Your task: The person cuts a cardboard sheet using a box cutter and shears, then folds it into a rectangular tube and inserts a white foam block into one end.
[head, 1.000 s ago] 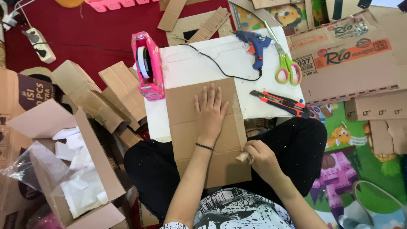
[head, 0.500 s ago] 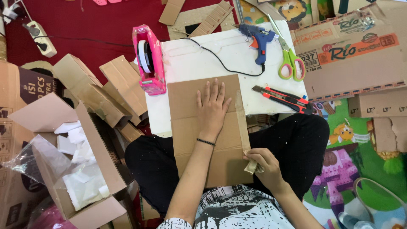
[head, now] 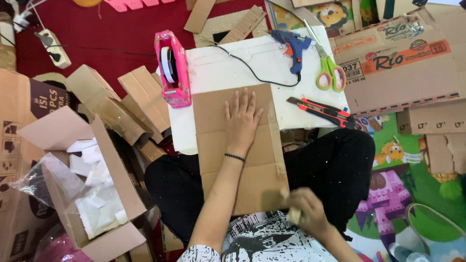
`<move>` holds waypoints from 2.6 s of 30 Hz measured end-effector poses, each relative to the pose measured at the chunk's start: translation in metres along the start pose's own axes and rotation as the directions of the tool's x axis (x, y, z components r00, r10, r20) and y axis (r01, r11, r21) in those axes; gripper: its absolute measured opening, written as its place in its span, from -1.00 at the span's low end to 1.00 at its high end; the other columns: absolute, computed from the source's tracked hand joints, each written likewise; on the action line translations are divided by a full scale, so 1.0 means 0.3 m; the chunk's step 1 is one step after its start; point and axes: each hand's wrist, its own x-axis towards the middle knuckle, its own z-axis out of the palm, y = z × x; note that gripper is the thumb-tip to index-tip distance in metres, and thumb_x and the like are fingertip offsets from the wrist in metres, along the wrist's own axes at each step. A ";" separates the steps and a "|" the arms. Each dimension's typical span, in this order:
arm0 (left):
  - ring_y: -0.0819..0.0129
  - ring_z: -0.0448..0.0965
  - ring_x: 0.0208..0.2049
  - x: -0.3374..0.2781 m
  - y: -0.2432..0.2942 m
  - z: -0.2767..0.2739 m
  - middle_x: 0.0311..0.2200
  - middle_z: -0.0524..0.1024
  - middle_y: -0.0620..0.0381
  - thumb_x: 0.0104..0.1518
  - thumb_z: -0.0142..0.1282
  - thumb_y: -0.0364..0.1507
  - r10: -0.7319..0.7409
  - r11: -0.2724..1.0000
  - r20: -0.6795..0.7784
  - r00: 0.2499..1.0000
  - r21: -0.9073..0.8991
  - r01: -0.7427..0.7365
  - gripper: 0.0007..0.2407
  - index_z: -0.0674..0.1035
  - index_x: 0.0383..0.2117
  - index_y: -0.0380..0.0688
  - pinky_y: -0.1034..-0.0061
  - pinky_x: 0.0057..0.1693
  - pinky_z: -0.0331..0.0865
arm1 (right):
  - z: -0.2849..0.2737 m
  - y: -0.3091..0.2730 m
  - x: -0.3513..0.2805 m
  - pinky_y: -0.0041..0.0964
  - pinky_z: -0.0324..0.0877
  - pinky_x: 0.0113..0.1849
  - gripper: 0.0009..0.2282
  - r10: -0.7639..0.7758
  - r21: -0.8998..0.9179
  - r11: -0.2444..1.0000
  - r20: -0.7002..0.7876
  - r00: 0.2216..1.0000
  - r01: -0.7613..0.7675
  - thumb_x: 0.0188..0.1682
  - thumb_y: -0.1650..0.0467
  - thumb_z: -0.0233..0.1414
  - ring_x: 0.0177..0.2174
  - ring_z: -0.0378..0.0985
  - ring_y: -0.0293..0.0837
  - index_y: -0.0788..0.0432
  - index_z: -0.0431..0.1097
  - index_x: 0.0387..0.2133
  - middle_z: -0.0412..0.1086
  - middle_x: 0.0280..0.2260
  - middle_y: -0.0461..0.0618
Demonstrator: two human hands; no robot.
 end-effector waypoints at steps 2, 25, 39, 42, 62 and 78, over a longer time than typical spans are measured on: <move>0.19 0.04 0.26 0.015 -0.005 -0.016 0.24 0.09 0.20 0.21 -0.31 -0.10 -0.005 1.000 0.004 1.000 -0.018 0.005 -0.56 0.22 0.19 0.06 0.11 0.28 -0.10 | -0.036 -0.035 -0.056 -0.37 0.35 -0.32 -0.85 0.045 -0.020 0.999 0.019 0.999 -0.045 -0.22 0.34 0.11 -0.37 0.41 -0.16 0.09 0.38 -0.41 0.35 -0.39 -0.06; 0.17 -0.12 0.30 0.037 0.016 -0.130 0.28 -0.03 0.11 0.27 -0.42 -0.14 -0.063 0.979 0.282 0.957 -0.169 0.114 -0.58 0.15 0.21 0.02 0.04 0.31 -0.30 | 0.038 0.063 0.223 -0.44 0.38 -0.40 -0.69 0.232 -0.445 0.866 -0.047 0.972 -0.228 -0.24 0.25 0.17 -0.51 0.41 -0.22 0.13 0.31 -0.31 0.30 -0.55 -0.16; 0.16 -0.12 0.30 0.040 0.017 -0.138 0.27 -0.03 0.08 0.27 -0.39 -0.17 -0.062 0.978 0.258 0.964 -0.180 0.110 -0.59 0.15 0.21 -0.01 0.06 0.31 -0.30 | 0.049 0.069 0.249 -0.51 0.42 -0.49 -0.94 0.232 -0.466 0.867 0.069 0.970 -0.174 -0.15 0.48 0.02 -0.59 0.43 -0.23 0.17 0.33 -0.41 0.25 -0.63 -0.13; 0.18 -0.12 0.30 0.039 0.015 -0.127 0.28 -0.04 0.11 0.26 -0.39 -0.14 -0.068 0.980 0.269 0.961 -0.164 0.115 -0.58 0.16 0.21 0.03 0.04 0.31 -0.30 | 0.044 0.069 0.230 -0.49 0.43 -0.49 -0.96 0.264 -0.428 0.879 0.066 0.962 -0.212 -0.10 0.46 -0.03 -0.57 0.45 -0.21 0.14 0.33 -0.40 0.26 -0.61 -0.14; 0.21 -0.14 0.31 0.039 0.014 -0.130 0.28 -0.06 0.13 0.27 -0.40 -0.15 -0.072 0.984 0.275 0.959 -0.138 0.113 -0.58 0.14 0.22 0.03 0.06 0.32 -0.29 | -0.023 0.203 0.284 -0.16 0.38 -0.63 -0.73 0.938 0.252 0.310 0.075 0.338 -0.917 -0.16 0.37 0.09 -0.57 0.50 0.07 0.28 0.30 -0.24 0.42 -0.48 0.34; 0.21 -0.15 0.31 0.044 0.009 -0.114 0.28 -0.05 0.13 0.26 -0.39 -0.14 -0.072 0.980 0.277 0.958 -0.157 0.119 -0.58 0.15 0.21 0.05 0.06 0.31 -0.29 | -0.047 0.066 0.332 -0.39 0.43 -0.29 -0.86 0.470 -0.100 0.872 -0.102 0.877 -0.479 -0.24 0.53 0.13 -0.38 0.55 -0.21 -0.01 0.51 -0.51 0.51 -0.47 -0.19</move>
